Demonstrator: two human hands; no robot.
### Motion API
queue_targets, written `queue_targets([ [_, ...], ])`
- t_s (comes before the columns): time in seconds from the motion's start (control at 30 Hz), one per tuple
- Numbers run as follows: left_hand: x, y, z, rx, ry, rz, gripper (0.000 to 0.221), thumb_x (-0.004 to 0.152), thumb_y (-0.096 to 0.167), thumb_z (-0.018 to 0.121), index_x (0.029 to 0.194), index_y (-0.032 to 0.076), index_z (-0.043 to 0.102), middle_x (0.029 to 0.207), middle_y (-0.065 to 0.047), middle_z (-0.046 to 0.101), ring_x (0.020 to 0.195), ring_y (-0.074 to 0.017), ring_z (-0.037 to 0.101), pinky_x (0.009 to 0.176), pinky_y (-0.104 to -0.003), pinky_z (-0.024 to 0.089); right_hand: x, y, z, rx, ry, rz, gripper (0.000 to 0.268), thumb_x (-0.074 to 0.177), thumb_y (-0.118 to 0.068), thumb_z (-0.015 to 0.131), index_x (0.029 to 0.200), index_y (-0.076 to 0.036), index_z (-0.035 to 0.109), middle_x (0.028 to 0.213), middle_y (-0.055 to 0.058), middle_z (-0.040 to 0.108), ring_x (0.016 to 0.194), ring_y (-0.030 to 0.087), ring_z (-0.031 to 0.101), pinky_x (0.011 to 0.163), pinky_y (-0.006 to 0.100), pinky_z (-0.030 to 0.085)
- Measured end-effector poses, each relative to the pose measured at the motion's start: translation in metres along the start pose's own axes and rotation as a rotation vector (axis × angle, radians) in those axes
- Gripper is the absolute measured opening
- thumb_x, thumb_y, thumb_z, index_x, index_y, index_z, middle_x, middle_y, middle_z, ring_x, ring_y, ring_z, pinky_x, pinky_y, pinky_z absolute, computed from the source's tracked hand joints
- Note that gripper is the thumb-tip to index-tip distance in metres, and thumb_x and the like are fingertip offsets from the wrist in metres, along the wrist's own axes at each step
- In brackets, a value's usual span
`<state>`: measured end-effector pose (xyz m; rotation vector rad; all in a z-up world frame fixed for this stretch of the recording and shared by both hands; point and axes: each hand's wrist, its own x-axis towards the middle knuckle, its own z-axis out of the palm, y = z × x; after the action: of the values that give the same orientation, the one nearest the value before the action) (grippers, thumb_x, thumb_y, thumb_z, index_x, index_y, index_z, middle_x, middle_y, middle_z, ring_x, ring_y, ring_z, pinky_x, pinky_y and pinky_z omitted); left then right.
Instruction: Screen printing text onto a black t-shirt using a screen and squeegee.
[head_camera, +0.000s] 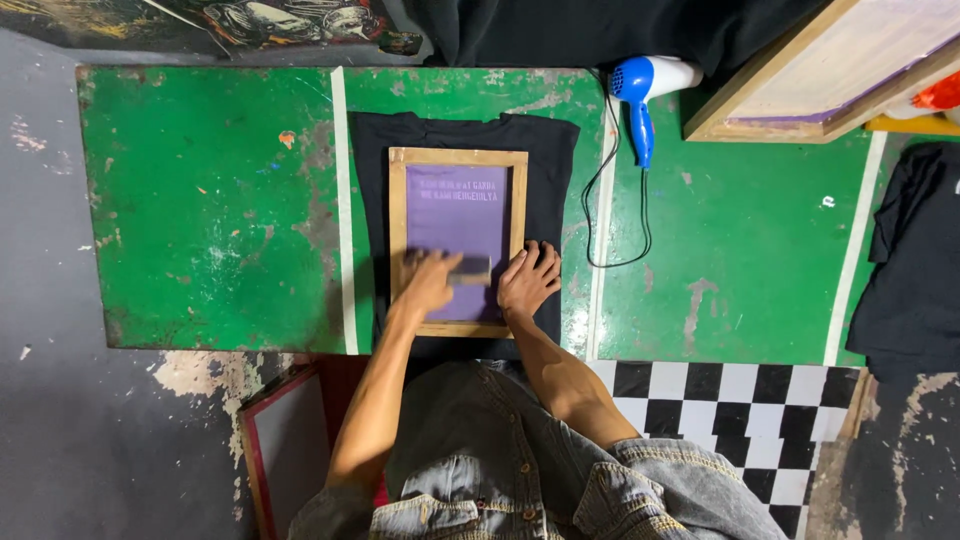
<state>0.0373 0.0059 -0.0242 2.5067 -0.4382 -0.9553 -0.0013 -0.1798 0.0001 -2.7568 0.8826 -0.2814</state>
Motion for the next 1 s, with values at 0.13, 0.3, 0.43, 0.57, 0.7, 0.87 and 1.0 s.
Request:
queue_targets([
  [0.13, 0.076, -0.007, -0.025, 0.385, 0.227, -0.018, 0.073, 0.080, 0.036, 0.064, 0.150, 0.045, 0.046, 0.142, -0.004, 0.055, 0.134, -0.0354, 0.049, 0.103, -0.072, 0.033, 0.002, -0.004, -0.006, -0.025, 0.017, -0.004, 0.027, 0.114, -0.030, 0.030, 0.129, -0.022, 0.051, 0.133, 0.006, 0.044, 0.134, 0.030, 0.038, 0.099, 0.047, 0.032],
  [0.3, 0.097, 0.041, -0.092, 0.429, 0.219, -0.096, 0.077, 0.084, 0.025, 0.060, 0.157, 0.037, 0.038, 0.160, -0.008, 0.040, 0.143, -0.0387, 0.037, 0.102, -0.072, 0.034, 0.002, -0.004, -0.005, -0.031, 0.012, 0.007, 0.027, 0.114, -0.030, 0.030, 0.130, -0.023, 0.050, 0.134, 0.006, 0.043, 0.135, 0.030, 0.037, 0.098, 0.047, 0.032],
  [0.43, 0.090, 0.047, -0.099, 0.432, 0.228, -0.070, 0.083, 0.084, 0.020, 0.065, 0.159, 0.031, 0.034, 0.162, -0.010, 0.034, 0.149, -0.0386, 0.025, 0.105, -0.071, 0.029, 0.005, -0.005, -0.001, 0.014, -0.029, 0.027, 0.028, 0.113, -0.032, 0.029, 0.131, -0.023, 0.049, 0.138, 0.006, 0.042, 0.138, 0.032, 0.034, 0.101, 0.051, 0.032],
  [0.57, 0.079, 0.040, -0.079, 0.415, 0.096, -0.112, 0.112, 0.084, 0.020, 0.080, 0.166, 0.030, 0.005, 0.171, -0.012, 0.006, 0.156, -0.0347, 0.001, 0.111, -0.068, 0.024, 0.002, -0.003, 0.000, 0.003, -0.072, 0.059, 0.028, 0.113, -0.034, 0.027, 0.130, -0.025, 0.048, 0.138, 0.003, 0.040, 0.140, 0.029, 0.031, 0.104, 0.050, 0.029],
  [0.7, 0.060, 0.058, -0.094, 0.363, 0.090, -0.119, 0.115, 0.086, 0.006, 0.077, 0.166, 0.030, -0.003, 0.172, -0.012, -0.004, 0.158, -0.0328, -0.008, 0.115, -0.068, 0.020, 0.004, -0.002, 0.001, -0.006, -0.070, 0.055, 0.028, 0.113, -0.034, 0.027, 0.130, -0.026, 0.048, 0.138, 0.004, 0.040, 0.140, 0.029, 0.032, 0.103, 0.050, 0.030],
  [0.87, 0.022, 0.067, -0.108, 0.299, 0.172, -0.040, 0.115, 0.082, 0.009, 0.078, 0.167, 0.026, 0.002, 0.173, -0.014, 0.003, 0.159, -0.0331, -0.005, 0.114, -0.076, 0.000, 0.002, -0.006, -0.007, 0.058, -0.124, 0.085, 0.031, 0.113, -0.037, 0.025, 0.131, -0.025, 0.048, 0.140, 0.004, 0.040, 0.140, 0.031, 0.031, 0.106, 0.052, 0.029],
  [1.0, -0.029, 0.045, -0.072, 0.279, 0.290, 0.037, 0.096, 0.087, 0.013, 0.069, 0.165, 0.023, 0.014, 0.169, -0.015, 0.018, 0.157, -0.0347, 0.008, 0.112, -0.077, 0.019, 0.000, -0.004, -0.006, 0.058, -0.130, 0.105, 0.033, 0.113, -0.040, 0.024, 0.132, -0.027, 0.048, 0.141, 0.003, 0.039, 0.140, 0.030, 0.031, 0.108, 0.053, 0.030],
])
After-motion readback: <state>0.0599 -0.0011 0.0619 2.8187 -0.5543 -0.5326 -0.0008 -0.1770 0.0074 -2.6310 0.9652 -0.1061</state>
